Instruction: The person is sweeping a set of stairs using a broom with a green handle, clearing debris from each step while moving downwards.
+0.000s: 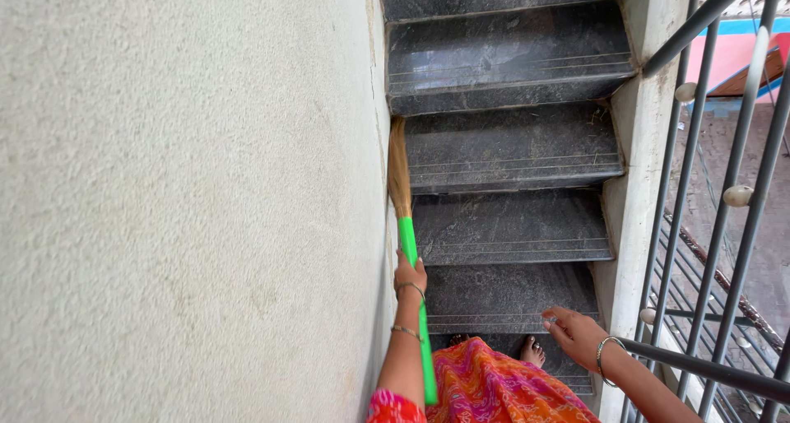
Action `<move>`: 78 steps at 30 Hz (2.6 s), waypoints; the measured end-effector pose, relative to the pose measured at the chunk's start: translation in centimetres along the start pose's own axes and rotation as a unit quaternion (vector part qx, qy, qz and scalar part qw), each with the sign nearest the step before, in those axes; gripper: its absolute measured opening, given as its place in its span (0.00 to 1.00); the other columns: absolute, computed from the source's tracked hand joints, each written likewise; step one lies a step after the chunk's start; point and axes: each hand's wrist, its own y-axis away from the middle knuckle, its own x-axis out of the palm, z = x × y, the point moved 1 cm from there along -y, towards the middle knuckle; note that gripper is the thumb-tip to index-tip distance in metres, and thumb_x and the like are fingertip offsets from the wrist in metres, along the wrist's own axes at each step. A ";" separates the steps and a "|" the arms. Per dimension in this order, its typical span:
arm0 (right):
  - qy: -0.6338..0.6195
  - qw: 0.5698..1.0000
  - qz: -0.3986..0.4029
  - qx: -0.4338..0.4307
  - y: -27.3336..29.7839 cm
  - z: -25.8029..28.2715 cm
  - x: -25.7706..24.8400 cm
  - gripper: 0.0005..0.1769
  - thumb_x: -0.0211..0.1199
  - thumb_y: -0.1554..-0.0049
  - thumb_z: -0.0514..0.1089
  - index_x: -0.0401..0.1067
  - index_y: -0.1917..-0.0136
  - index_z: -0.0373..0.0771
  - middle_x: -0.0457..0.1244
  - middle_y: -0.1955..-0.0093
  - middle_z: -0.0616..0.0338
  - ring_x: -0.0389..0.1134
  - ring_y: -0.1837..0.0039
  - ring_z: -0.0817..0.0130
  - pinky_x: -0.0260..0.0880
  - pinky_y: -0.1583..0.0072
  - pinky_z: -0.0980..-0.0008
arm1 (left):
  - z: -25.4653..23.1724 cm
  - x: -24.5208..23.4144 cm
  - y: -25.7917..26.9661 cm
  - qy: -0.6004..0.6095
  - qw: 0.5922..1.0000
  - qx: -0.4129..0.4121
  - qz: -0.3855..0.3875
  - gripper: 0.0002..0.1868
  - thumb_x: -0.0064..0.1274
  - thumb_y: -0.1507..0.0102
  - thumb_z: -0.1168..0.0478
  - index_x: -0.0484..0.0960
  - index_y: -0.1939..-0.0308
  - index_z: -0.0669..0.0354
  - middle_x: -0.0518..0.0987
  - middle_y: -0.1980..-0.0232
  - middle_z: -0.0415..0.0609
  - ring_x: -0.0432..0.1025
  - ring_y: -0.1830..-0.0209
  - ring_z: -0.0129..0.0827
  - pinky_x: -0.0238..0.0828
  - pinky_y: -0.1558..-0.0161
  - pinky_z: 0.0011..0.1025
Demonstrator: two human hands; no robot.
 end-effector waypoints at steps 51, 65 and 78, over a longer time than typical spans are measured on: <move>0.113 0.993 0.019 -0.022 0.1 -1.7 -1.2 0.23 0.46 0.34 0.55 0.62 0.29 0.47 0.65 0.35 0.54 0.75 0.44 0.60 0.75 0.38 0.61 | -5.0 -1.8 -3.6 -0.148 0.988 0.041 -0.001 0.38 0.49 0.32 0.50 0.53 0.20 0.48 0.79 0.50 0.62 0.78 0.52 0.55 0.78 0.51 0.48; 0.115 0.992 0.030 -0.034 -1.8 -5.5 -1.1 0.24 0.48 0.34 0.55 0.62 0.28 0.49 0.64 0.33 0.53 0.75 0.43 0.57 0.75 0.39 0.61 | 5.7 1.2 9.8 -0.088 0.995 -0.003 -0.049 0.36 0.50 0.32 0.48 0.55 0.21 0.33 0.76 0.58 0.56 0.76 0.59 0.52 0.75 0.57 0.48; 0.044 0.997 0.028 -0.062 -1.3 -2.6 -4.3 0.24 0.50 0.36 0.56 0.67 0.31 0.45 0.70 0.41 0.50 0.77 0.44 0.57 0.77 0.41 0.61 | -0.3 5.7 8.3 -0.144 0.983 0.073 0.085 0.41 0.56 0.35 0.49 0.54 0.21 0.29 0.77 0.53 0.58 0.77 0.53 0.51 0.76 0.50 0.46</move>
